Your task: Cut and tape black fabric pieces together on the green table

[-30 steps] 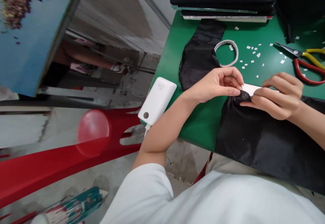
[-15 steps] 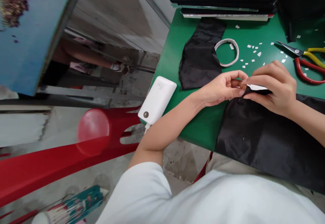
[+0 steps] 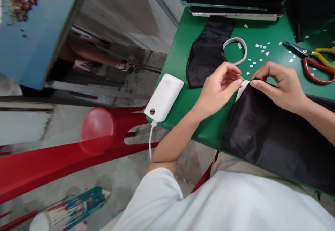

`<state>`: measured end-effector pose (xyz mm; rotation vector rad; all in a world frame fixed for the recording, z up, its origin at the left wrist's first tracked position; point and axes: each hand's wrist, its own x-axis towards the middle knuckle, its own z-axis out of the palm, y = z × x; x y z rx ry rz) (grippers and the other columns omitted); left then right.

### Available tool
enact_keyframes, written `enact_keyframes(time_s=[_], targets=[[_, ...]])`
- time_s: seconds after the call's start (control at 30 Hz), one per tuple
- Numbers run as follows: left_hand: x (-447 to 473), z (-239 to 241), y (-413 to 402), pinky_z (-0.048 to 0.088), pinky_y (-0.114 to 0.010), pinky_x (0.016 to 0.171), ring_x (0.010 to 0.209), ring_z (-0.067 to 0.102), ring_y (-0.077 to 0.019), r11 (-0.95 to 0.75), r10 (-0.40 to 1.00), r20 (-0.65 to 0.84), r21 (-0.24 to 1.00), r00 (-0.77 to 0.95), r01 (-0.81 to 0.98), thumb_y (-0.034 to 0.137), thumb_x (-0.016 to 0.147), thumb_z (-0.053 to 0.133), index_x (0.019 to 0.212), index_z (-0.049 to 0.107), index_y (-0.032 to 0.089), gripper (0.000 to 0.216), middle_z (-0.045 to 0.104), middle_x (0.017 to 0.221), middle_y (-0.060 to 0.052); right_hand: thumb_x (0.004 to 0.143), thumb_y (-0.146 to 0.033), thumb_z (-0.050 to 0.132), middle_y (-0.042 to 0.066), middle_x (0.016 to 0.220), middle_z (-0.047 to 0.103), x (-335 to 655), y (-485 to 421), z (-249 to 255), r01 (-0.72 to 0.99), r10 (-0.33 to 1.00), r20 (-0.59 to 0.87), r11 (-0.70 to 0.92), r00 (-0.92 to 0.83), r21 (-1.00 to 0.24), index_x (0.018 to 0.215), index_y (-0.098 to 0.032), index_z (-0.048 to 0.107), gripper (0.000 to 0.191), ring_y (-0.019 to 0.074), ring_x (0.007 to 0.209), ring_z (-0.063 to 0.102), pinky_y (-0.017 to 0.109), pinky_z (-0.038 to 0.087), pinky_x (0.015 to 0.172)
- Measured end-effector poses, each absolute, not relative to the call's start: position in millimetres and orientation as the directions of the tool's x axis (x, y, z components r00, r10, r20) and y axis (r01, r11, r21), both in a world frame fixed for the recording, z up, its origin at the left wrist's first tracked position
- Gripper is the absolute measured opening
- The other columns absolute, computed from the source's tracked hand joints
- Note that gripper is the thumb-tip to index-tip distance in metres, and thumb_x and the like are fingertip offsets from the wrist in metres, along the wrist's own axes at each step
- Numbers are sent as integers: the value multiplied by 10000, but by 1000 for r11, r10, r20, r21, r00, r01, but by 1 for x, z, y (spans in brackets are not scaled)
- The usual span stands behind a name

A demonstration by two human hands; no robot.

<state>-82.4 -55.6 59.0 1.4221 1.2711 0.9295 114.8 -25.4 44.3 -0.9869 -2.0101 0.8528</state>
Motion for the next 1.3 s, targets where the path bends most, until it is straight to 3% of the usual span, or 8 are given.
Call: enact_keyframes(time_s=[0.1,0.23,0.5,0.7,0.83,1.0,1.17,1.3], targets=[[-78,65,-90,573,-242,847,925,733,-148,-32,999,41,884,-10,467,254,874,641,1020,563,199,174,735,935,-11,919,-352,615,20,768,670,113,-26,45,375,853,298,468,-429,-800,763,-228,564,205,175,682,616,313,502,644],[-71,68,-128,581,-254,862,895,758,-158,10,995,58,750,-80,662,228,822,722,1117,567,230,333,768,953,17,888,-310,637,2,710,619,110,-25,52,364,851,296,466,-434,-806,735,-218,556,196,152,629,568,296,472,601],[-68,58,-134,614,-236,789,804,763,-140,202,979,-161,865,-127,459,147,800,702,1313,480,259,571,759,870,35,868,-301,640,-18,626,566,104,-15,45,447,878,232,421,-418,-789,692,-212,511,236,125,547,476,272,364,521],[-77,38,-119,549,-214,694,704,718,-119,315,948,-312,896,-62,312,215,779,695,1220,503,239,481,698,785,33,921,-244,545,17,685,636,95,-10,35,663,891,152,424,-429,-617,746,-205,568,181,154,588,507,294,348,597],[-84,29,-114,411,-171,541,509,541,-65,349,929,-368,906,41,238,246,805,646,1236,445,213,477,578,622,89,967,-295,485,68,738,686,88,-12,33,816,902,68,415,-426,-402,908,-187,651,206,199,617,558,295,282,562],[-87,37,-114,394,-200,558,474,487,-93,262,932,-337,882,135,393,286,873,574,1330,401,205,496,488,514,119,995,-324,428,139,766,719,81,-15,33,881,887,15,460,-461,-112,1044,-138,660,301,256,641,627,302,233,553],[-84,57,-124,430,-232,599,474,542,-123,226,934,-342,793,106,566,295,919,531,1411,365,201,527,541,505,111,1004,-322,400,152,739,712,80,-17,30,878,883,32,469,-468,-99,1047,-131,650,318,278,651,639,305,231,562],[-84,67,-135,485,-238,650,585,653,-132,228,946,-321,766,50,601,326,914,574,1394,379,212,531,679,665,62,1009,-340,392,142,783,723,81,-15,29,891,898,-10,435,-440,-128,1053,-145,638,317,261,632,621,307,202,561]])
